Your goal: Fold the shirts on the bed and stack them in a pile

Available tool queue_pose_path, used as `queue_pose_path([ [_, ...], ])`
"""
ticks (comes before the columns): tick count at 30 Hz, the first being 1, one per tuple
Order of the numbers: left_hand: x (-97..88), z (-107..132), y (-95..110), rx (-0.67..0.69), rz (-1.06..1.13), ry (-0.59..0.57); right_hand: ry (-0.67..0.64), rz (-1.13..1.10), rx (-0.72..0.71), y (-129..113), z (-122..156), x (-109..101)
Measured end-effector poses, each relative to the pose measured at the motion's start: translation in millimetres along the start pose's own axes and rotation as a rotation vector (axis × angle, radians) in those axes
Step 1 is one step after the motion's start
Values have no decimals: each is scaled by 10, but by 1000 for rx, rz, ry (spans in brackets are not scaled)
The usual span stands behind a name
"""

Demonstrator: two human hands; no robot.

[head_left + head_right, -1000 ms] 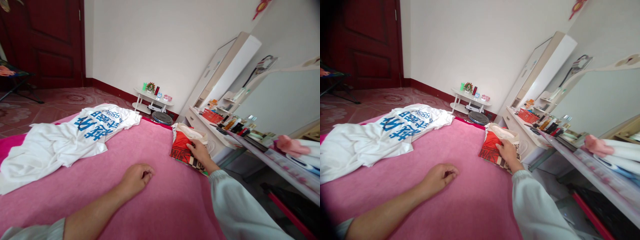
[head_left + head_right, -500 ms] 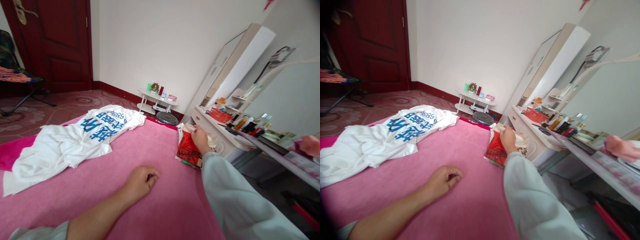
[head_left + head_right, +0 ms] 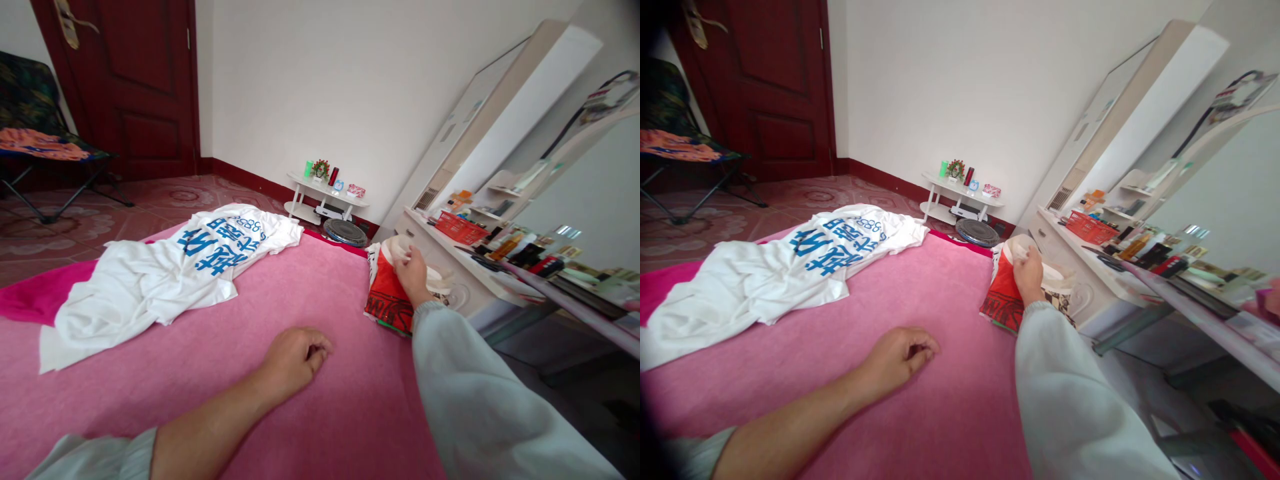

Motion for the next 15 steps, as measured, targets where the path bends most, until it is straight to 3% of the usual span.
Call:
queue_pose_path([
  [2, 2, 1, -2, 5, 3, 4, -85, 97, -26, 18, 101, 83],
  [5, 15, 0, -16, 14, 10, 0, -362, 269, -81, 71, 288, 322],
  [7, 23, -2, -25, 22, 17, -2, -449, 253, -102, 79, 362, 350],
  [9, 24, -2, -34, 24, 26, 0, -387, 143, -131, 50, 374, 210],
  [11, 20, -2, -40, 23, 30, 3, -196, 7, -129, 102, 380, -67],
  [13, 15, -4, -35, 26, 29, 1, 59, -78, -37, 350, 442, -386],
  [15, 10, -8, -26, 32, 21, -2, 180, -95, 89, 724, 566, -564],
])
Point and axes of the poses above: each hand's wrist, its own z-axis away from the middle knuckle, its own x-axis out of the palm, y = z × x, the point moved 8 cm from there along -z, towards the middle knuckle, and after that the axes turned 11 degrees about x, right-handed, at the moved point
